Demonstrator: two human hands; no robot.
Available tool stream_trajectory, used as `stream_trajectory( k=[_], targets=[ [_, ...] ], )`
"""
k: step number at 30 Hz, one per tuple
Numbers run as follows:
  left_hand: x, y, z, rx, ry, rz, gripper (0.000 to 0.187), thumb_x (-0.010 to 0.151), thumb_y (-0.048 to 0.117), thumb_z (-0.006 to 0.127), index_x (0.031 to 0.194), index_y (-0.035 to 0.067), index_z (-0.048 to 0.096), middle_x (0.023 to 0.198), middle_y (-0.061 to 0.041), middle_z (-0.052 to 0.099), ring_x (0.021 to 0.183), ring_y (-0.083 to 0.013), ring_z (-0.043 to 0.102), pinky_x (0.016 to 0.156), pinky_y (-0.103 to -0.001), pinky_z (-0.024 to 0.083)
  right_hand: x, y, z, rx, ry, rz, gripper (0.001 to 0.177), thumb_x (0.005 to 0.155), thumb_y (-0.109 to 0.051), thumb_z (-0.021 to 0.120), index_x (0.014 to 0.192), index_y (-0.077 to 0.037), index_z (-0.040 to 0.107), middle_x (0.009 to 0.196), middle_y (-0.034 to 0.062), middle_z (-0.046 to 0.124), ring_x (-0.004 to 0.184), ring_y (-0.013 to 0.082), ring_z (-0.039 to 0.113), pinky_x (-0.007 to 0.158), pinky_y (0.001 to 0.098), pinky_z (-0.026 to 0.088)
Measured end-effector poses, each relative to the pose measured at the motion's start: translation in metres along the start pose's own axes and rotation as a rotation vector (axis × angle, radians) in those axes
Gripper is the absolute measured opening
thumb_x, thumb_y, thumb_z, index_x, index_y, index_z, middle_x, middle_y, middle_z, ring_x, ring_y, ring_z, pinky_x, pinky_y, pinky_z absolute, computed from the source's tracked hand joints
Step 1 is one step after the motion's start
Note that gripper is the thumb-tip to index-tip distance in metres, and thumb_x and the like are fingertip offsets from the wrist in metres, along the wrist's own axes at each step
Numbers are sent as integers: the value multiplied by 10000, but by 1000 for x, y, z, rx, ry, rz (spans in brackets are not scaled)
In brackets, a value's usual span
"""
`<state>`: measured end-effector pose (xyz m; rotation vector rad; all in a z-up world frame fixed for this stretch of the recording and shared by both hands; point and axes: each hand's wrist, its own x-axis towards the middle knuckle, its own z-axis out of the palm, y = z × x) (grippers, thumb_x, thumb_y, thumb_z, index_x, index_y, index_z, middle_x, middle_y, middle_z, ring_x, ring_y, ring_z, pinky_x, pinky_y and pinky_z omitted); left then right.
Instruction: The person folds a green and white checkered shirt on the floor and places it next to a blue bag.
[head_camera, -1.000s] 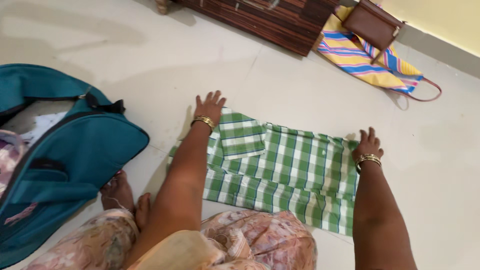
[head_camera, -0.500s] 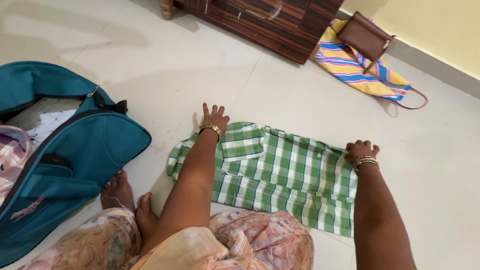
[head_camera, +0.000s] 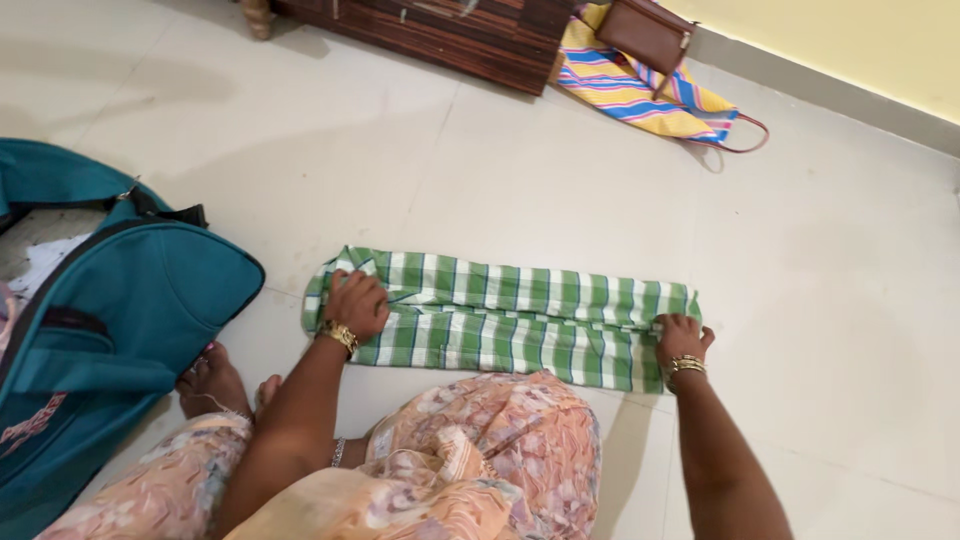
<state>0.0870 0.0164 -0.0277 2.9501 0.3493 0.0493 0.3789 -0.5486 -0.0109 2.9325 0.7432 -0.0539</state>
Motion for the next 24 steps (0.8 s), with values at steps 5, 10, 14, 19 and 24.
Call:
stream_trajectory(
  k=[5,10,14,19,24],
  targets=[
    [32,65,10,-48,137,-160,537,955,628,485,1352,273,553,1552,-86,401,1483,-343,275,1183,-628,178,44,-72,8,397,297,425,412,817,-41,745,1212,-142,685,1339,73,655,1241,282,586,1086,485,430],
    [30,120,10,-39,-352,-319,835,885,827,275,1608,463,67,1718,-59,-13,1543,-432,-112,1114,-768,-77,58,-245,-14,359,-288,-203,659,885,-457,691,1453,-189,491,1652,73,343,1568,254,277,1299,464,211],
    [23,121,10,-31,-295,-343,866,854,872,287,1599,486,73,1714,-38,6,1543,-434,-108,1087,-797,-105,40,-248,-8,286,-358,-427,757,975,-637,374,1622,-272,226,1709,37,103,1575,266,72,1247,558,10],
    [40,123,-1,-55,-340,-312,892,840,883,306,1604,473,99,1723,-42,21,1545,-439,-106,1088,-808,-88,36,-109,39,217,40,71,881,941,-755,329,1635,-231,188,1712,28,141,1581,235,71,1266,475,3],
    [87,140,14,-81,-258,-235,874,843,872,299,1602,474,131,1724,-48,50,1568,-403,-79,1122,-773,-82,40,-50,51,246,-15,286,845,919,-777,266,1626,-319,198,1717,10,108,1572,285,72,1231,568,3]
  ],
)
